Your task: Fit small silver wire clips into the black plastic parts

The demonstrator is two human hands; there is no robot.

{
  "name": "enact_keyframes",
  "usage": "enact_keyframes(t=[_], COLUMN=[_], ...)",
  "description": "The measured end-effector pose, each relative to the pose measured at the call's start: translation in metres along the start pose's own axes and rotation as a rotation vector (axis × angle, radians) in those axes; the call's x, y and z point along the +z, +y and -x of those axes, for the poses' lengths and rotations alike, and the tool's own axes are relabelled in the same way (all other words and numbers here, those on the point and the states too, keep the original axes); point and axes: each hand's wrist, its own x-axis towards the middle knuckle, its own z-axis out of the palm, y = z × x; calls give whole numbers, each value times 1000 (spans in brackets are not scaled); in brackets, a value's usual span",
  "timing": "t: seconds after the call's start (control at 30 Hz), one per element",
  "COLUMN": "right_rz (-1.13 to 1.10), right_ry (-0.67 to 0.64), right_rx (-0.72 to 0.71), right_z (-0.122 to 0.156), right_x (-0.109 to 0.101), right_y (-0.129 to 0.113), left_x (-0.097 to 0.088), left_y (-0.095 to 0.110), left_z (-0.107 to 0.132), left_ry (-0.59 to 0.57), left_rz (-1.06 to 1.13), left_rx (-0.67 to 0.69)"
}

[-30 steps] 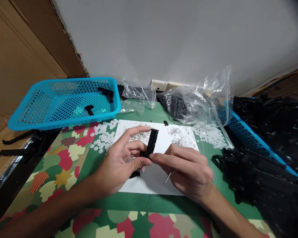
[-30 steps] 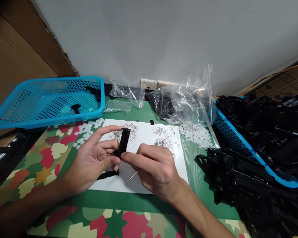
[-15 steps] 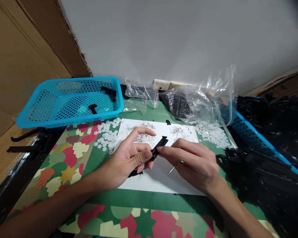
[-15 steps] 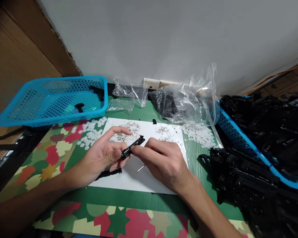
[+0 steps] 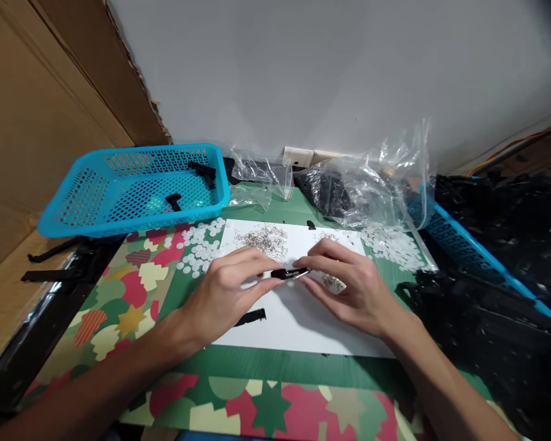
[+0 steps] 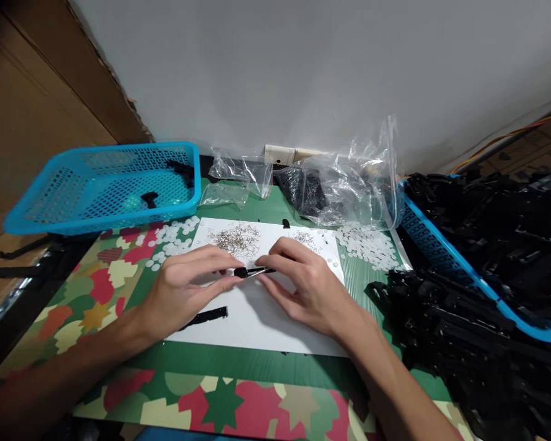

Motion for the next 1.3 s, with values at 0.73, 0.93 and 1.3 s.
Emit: enact_keyframes(t=[0.73, 0.93, 1.3], right_rz=[-183, -164, -8], right_ry=[288, 272, 225], right_rx=[366, 352, 192], right_z=[-12, -11, -9], right_x=[28, 27, 28], right_y=[-32, -32, -34], left_x=[4, 4, 2], left_y=[-10, -11, -5], left_z=[8, 7, 6], left_ry=[-172, -200, -200], left_rz=[-169, -194, -223], left_rx=[134, 144, 161])
